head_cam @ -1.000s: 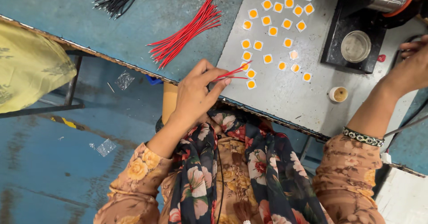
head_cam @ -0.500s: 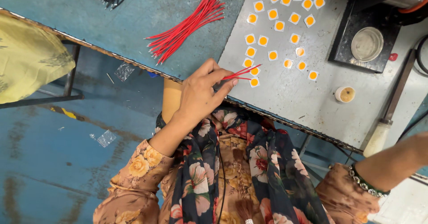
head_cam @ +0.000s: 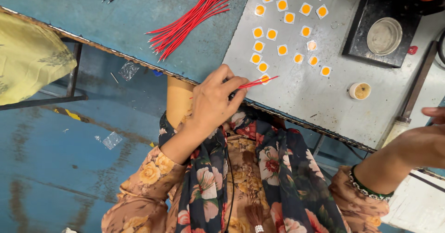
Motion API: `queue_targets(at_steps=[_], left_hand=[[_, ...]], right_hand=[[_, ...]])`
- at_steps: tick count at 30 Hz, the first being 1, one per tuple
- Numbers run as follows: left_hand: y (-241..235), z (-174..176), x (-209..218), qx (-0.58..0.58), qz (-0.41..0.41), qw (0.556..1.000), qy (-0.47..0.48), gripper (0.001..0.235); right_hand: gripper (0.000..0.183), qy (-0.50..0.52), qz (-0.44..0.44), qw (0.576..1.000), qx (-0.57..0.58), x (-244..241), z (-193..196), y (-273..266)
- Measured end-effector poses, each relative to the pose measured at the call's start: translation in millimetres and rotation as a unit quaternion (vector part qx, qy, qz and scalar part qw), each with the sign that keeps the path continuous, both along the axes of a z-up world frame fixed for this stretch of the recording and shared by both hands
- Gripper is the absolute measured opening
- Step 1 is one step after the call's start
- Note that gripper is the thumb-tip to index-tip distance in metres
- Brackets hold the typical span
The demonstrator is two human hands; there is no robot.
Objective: The person uses a soldering iron to attach red wires to small square LED modules arranged on a work surface. The person repeatedly picks up wires, positions them on the LED contacts, and applies solder to secure the connections.
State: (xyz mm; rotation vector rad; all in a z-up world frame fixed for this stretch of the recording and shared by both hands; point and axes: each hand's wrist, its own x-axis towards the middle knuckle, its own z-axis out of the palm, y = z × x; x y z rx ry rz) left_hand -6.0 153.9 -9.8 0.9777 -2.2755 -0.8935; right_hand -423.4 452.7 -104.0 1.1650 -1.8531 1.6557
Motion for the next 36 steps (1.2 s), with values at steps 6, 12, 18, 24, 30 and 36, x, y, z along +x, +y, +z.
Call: queue_targets(at_steps=[6, 12, 18, 24, 30, 36], left_hand=[[0.3, 2.5, 4.2, 0.054, 0.017, 0.998, 0.036, 0.014], [-2.2, 1.6, 13.7, 0.059, 0.027, 0.998, 0.007, 0.022], [-0.8, -5.4, 11.7, -0.008, 0.020, 1.000, 0.019, 0.025], [0.3, -11.3, 12.1, -0.061, 0.006, 0.998, 0.003, 0.022], [-5.4, -8.7, 14.1, -0.033, -0.006, 0.999, -0.007, 0.015], [-8.1, -3.8, 13.8, 0.030, 0.000, 0.999, 0.021, 0.011]], right_hand=[[0.058, -0.051, 0.026, 0.998, -0.025, 45.2, 21.0, -18.0], [0.038, -0.100, 0.133, 0.985, -0.040, 95.8, 35.0, -40.1], [0.046, -0.092, 0.195, 0.976, -0.007, 143.7, 62.6, -61.9], [0.048, -0.111, 0.220, 0.969, 0.026, 176.3, 75.7, -71.8], [0.049, -0.099, 0.222, 0.969, 0.041, 175.8, 76.1, -72.7], [0.046, -0.119, 0.216, 0.966, 0.078, 175.8, 78.4, -73.9]])
